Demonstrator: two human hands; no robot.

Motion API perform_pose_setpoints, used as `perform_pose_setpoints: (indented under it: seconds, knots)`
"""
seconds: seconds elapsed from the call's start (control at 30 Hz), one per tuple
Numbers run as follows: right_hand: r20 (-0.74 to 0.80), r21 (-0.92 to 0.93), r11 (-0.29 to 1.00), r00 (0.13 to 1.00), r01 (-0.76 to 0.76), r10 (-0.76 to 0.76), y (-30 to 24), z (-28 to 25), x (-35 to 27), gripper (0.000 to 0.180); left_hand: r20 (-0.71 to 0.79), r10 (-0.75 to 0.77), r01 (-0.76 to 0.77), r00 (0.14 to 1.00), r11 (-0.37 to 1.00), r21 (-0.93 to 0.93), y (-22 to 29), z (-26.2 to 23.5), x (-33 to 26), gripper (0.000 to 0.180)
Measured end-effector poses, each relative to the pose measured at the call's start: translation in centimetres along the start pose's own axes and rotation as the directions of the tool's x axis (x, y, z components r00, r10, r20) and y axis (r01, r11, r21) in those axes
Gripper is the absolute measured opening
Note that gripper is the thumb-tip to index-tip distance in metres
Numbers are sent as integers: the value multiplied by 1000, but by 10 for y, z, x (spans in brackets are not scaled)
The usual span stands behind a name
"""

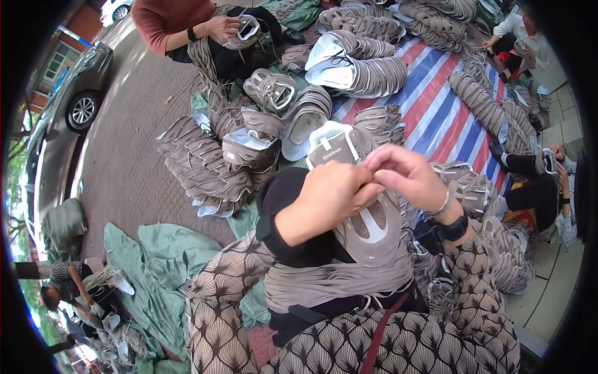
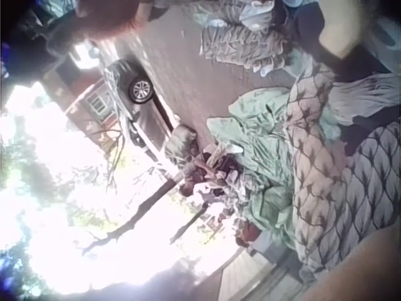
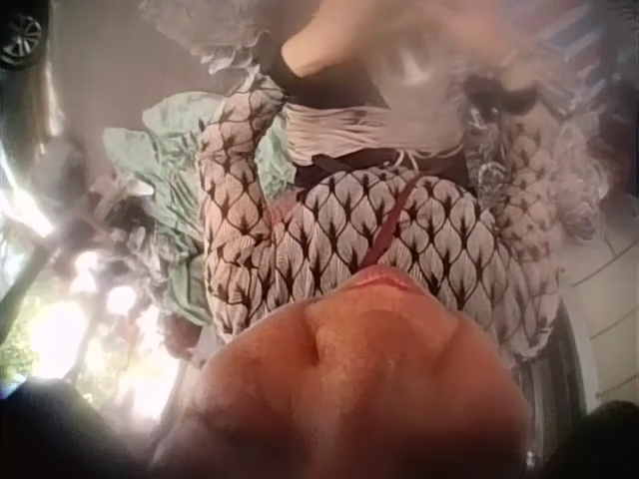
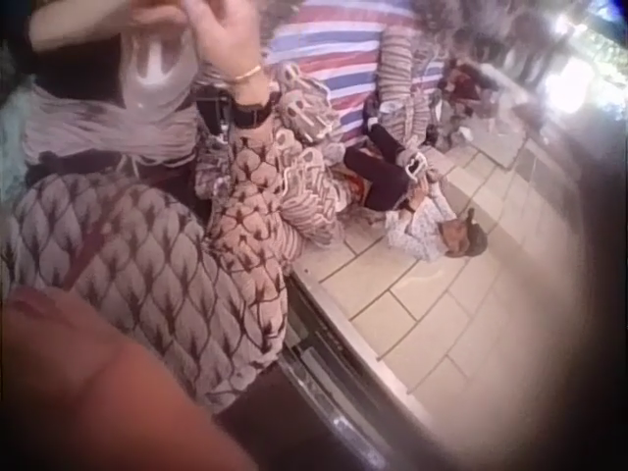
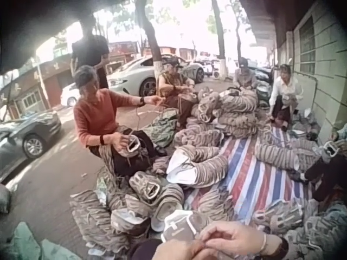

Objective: Assembling and lacing shoes in a manual production line.

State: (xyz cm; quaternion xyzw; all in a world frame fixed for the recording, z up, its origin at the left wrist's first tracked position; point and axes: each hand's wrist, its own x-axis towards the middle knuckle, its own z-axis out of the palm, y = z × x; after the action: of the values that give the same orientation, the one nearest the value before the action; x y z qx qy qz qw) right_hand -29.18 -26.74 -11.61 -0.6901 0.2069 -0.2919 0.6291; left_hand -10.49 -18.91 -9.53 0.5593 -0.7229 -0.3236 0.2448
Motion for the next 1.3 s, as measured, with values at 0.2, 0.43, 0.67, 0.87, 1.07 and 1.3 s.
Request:
perform_pose_setpoints:
  seconds: [0.2, 0.43, 0.67, 0.87, 1.07, 1.3]
  knots:
    - [339, 178, 859, 849, -480, 404, -8, -4, 7, 12, -42, 41, -37, 998, 996, 87, 2, -1, -14, 24]
    - [139, -130, 915, 907, -381, 397, 0, 0, 18, 14, -340, 45, -59, 939, 998, -30, -29, 3, -30, 10]
    - [178, -805, 574, 984, 151, -9, -7, 17, 33, 7, -413, 83, 5, 907, 978, 207, -44, 15, -26, 11]
    - [209, -873, 466, 973, 142, 96, -4, 24, 41, 5, -365, 72, 16, 928, 972, 234, -49, 18, -24, 12]
    - [271, -787, 591, 960, 177, 72, 1, 16, 45, 7, -361, 78, 17, 929, 967, 254, -53, 19, -24, 13]
    - [294, -734, 654, 954, 183, 63, 12, 19, 48, 8, -340, 90, 15, 936, 956, 294, -55, 21, -20, 14]
